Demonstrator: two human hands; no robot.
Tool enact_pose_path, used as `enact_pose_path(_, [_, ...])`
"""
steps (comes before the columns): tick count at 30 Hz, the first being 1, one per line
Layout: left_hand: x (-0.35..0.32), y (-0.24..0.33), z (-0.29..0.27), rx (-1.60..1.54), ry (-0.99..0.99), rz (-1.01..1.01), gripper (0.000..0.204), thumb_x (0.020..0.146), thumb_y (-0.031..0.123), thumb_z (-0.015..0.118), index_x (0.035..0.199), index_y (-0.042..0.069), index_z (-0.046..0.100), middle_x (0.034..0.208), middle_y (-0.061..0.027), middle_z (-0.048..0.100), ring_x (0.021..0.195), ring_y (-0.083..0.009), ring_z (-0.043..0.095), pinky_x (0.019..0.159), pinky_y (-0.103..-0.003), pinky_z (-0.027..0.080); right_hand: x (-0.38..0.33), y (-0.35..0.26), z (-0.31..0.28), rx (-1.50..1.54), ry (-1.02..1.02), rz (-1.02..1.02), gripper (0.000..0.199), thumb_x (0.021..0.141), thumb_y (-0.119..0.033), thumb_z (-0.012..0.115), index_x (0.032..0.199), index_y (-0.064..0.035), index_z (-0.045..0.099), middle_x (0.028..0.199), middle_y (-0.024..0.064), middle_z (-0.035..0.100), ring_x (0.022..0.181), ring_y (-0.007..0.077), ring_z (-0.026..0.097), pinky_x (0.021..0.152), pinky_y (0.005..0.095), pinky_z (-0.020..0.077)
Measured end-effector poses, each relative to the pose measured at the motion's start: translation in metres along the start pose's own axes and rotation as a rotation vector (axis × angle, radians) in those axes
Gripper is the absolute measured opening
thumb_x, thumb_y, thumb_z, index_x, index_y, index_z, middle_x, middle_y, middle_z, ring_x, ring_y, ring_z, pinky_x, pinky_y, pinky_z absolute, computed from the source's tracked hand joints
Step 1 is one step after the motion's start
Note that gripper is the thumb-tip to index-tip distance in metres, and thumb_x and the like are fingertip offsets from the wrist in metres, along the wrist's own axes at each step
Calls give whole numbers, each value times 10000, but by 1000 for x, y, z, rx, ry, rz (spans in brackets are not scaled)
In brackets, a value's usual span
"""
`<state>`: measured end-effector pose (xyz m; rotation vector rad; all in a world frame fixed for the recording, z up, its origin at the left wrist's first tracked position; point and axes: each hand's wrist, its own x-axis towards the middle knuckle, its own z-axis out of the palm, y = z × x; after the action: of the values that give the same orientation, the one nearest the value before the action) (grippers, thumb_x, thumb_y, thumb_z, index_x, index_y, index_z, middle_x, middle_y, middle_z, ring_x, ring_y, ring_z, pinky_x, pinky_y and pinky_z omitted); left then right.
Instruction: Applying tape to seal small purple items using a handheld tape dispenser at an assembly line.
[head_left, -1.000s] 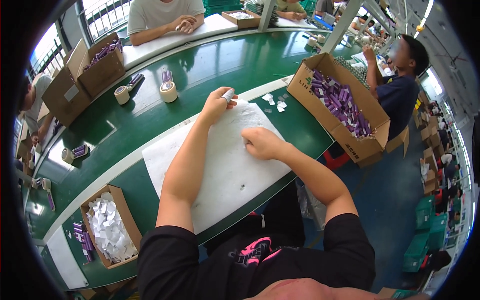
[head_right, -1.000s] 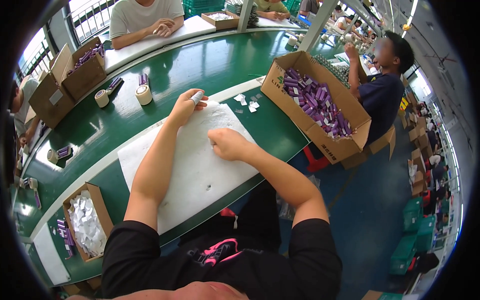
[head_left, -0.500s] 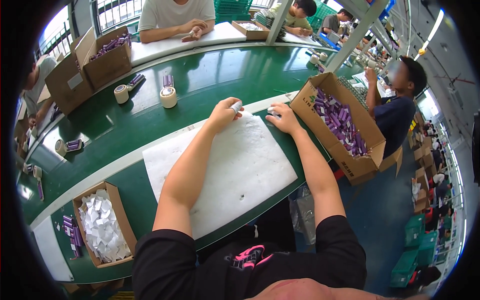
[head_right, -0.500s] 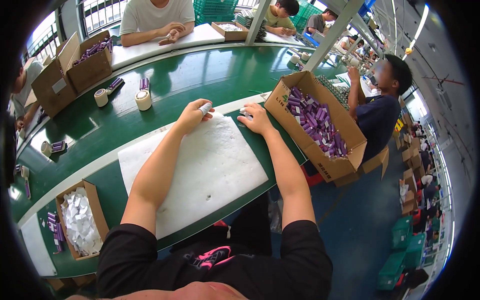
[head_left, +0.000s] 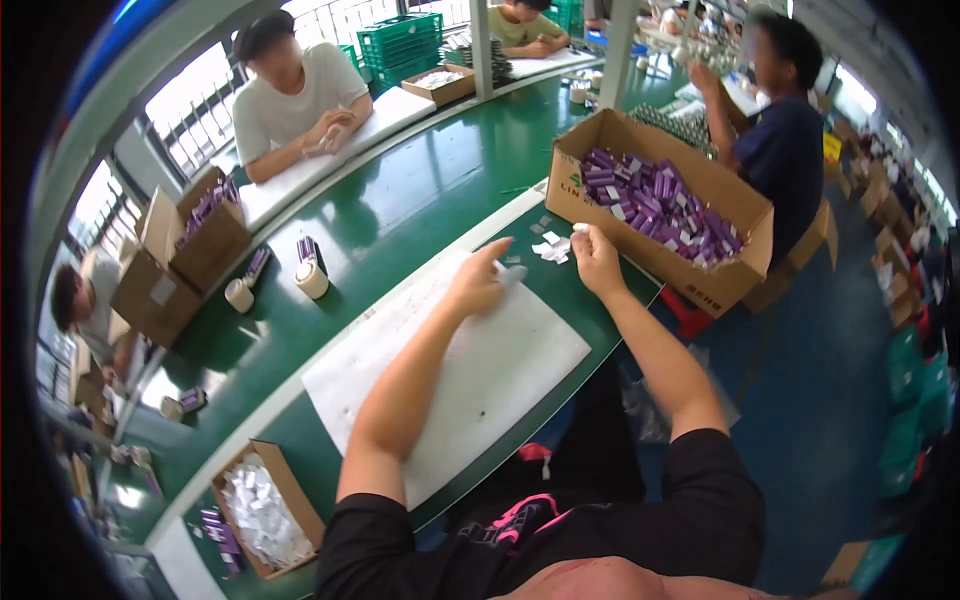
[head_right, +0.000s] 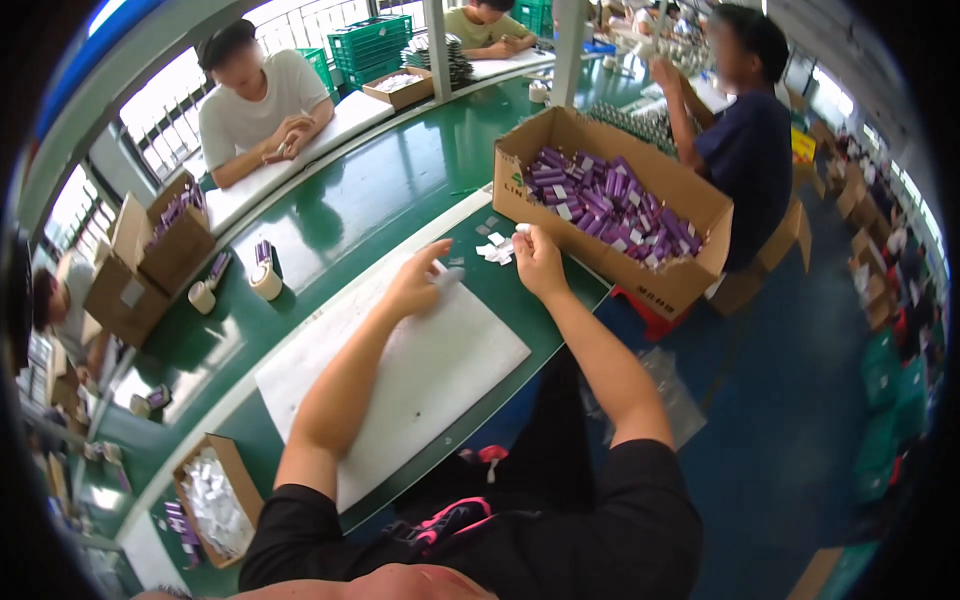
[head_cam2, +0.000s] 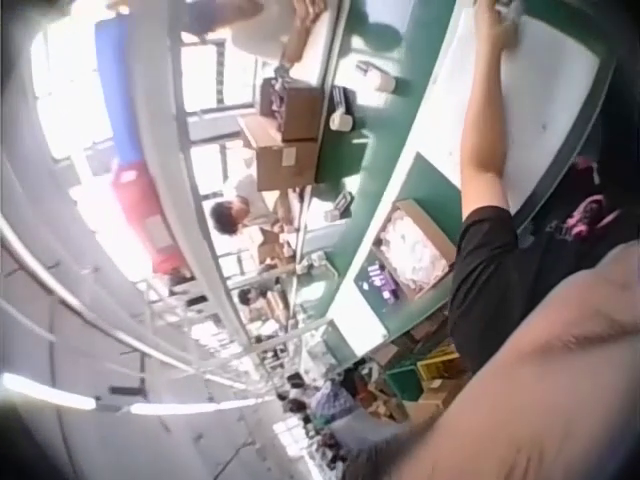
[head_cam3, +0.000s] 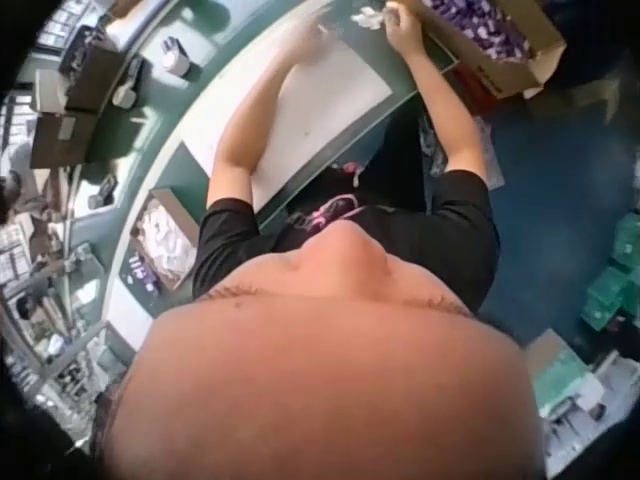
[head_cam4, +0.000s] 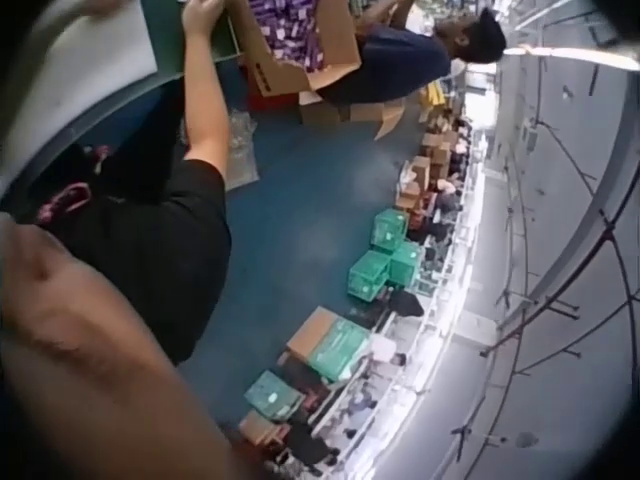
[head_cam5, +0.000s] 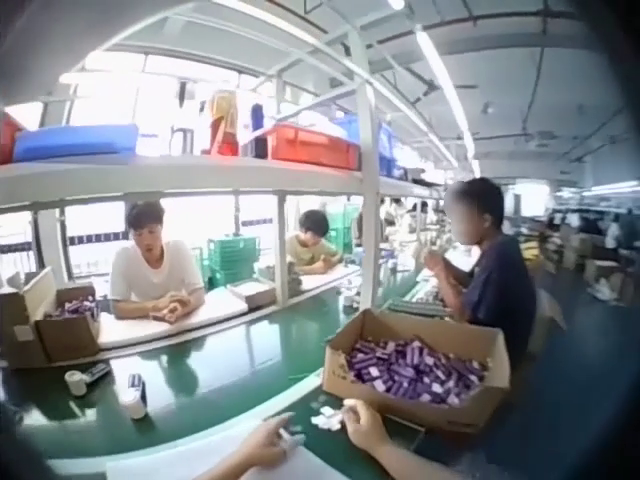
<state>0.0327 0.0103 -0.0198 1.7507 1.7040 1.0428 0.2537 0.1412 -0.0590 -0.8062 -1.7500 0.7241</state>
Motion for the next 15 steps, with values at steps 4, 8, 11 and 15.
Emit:
enact_pose_path(4, [28, 33, 38, 546, -41, 9, 875, 764, 298, 720, 1538, 224, 321, 1409, -145, 486, 1254, -337, 501, 932, -451, 503, 2, 6, -2, 3, 14, -17, 278, 1031, -233, 495, 1116, 13, 592, 933, 126, 652, 813, 219, 633, 762, 336, 499])
enact_pose_path(8, [60, 42, 79, 655, 23, 107, 603, 808, 338, 687, 1362, 186, 503, 1255, -156, 537, 1105, -337, 588, 837, -445, 529, 5, 1, -5, 80, 135, -141, 291, 1049, -233, 447, 1106, 19, 582, 914, 163, 610, 794, 285, 595, 734, 378, 482])
enact_pose_path(11, [83, 30, 93, 624, 77, 280, 206, 887, 292, 617, 987, 112, 594, 1083, -183, 592, 870, -371, 662, 698, -473, 540, 5, -3, -11, 96, 162, -161, 302, 1052, -238, 443, 1112, 21, 585, 936, 145, 622, 766, 238, 602, 725, 349, 489])
enact_pose_path(15, [104, 11, 90, 557, 17, 280, 199, 921, 262, 587, 952, 68, 556, 920, -190, 637, 889, -404, 638, 742, -514, 513, 5, -4, -15, 71, 114, -194, 305, 1056, -239, 437, 1128, 15, 588, 959, 116, 646, 720, 167, 612, 701, 304, 495])
